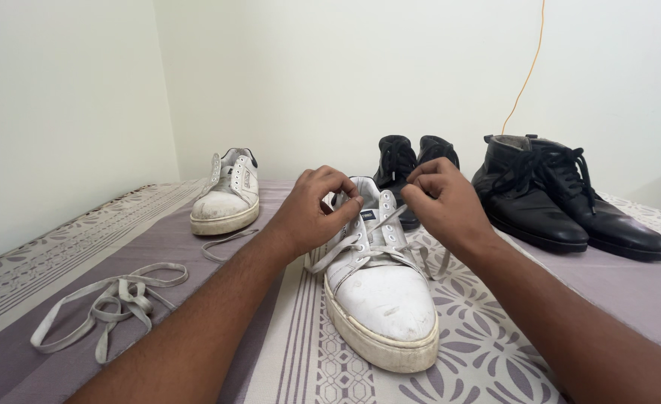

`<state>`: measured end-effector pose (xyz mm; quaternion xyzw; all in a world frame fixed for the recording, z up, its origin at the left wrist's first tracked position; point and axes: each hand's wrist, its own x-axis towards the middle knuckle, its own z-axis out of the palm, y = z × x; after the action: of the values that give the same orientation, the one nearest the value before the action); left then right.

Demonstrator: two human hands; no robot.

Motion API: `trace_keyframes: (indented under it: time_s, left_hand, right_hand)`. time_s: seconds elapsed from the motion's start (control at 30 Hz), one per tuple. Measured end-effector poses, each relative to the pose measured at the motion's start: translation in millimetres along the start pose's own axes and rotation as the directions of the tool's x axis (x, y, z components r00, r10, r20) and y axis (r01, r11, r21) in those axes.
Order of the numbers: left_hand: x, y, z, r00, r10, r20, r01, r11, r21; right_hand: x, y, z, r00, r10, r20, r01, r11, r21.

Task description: The person removes the laces from a white sneaker by pulling them out of the eyelets, then threads the laces back through the eyelets to re-lace the shoe. They then move the sneaker aside and begin pulling the laces out of a black dress shoe.

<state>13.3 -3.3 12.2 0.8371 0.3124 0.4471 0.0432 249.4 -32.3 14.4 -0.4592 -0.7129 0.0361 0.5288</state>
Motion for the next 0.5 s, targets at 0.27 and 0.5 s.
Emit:
trace_keyframes:
  time_s: [0.27, 0.5]
  left_hand:
    - [-0.3, -0.1, 0.0, 1.0, 0.0, 0.008, 0.0, 1.0, -0.007]
    - [-0.4, -2.3, 0.1, 1.0, 0.012, 0.001, -0.012, 1.0, -0.002]
  right_hand:
    - [0.9, -3.3, -2.0, 0.977, -0.124, 0.17, 0.127, 0.992, -0.008]
    - [-6.6, -19.4, 2.6, 0.916, -0.162, 0.368, 0.187, 0.982, -0.034]
